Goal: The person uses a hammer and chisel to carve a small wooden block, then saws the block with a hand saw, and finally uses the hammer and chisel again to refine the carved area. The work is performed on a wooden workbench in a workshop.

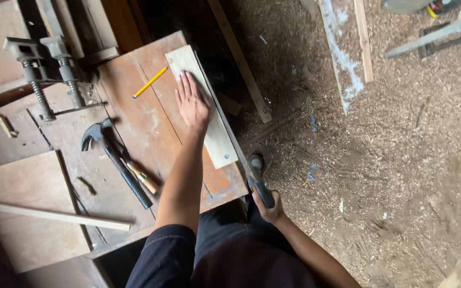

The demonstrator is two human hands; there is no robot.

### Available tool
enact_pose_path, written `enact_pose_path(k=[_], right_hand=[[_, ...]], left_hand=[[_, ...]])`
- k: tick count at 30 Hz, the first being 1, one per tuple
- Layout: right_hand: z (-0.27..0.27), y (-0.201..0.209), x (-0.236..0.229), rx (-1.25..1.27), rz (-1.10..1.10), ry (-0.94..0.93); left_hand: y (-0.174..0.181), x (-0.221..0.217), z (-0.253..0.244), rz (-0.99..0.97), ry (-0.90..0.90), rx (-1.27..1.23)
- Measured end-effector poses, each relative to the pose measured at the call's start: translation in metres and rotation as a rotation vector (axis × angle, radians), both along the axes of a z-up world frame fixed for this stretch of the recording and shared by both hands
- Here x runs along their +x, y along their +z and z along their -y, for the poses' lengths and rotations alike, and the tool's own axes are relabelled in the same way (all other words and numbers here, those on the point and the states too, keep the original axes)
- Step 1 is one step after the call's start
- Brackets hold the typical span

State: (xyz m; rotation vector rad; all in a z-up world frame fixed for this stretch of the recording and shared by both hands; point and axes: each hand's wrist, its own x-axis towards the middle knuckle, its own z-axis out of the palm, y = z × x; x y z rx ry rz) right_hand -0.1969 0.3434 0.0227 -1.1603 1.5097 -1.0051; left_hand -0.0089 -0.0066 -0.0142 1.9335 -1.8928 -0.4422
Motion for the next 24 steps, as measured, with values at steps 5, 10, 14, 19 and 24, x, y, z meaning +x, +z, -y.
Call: enact_pose_path(k=[5,10,14,19,24], right_hand=[[0.101,-0.034,0.022,0.095,0.088,-0.071],[0.101,-0.036,0.021,0.061,0.067,-0.029],[0.015,0.007,0.005,-0.079,-0.031,0.014],[0.095,-0.032,0.019,0.146,-0.009,0.007],[0.134,-0.071,0.024,0.047,0.045,0.008]], left_hand=[[0.005,0.006,0.001,-0.041,-0.003,0.046],[0.012,0.003,0.009,0.030,-0.027,0.083],[0.012,0.003,0.008,0.015,0.002,0.094],[0.011,0.004,0.003,-0.021,-0.018,0.076],[0.009,0.002,0.006,-0.021,-0.017,0.069]])
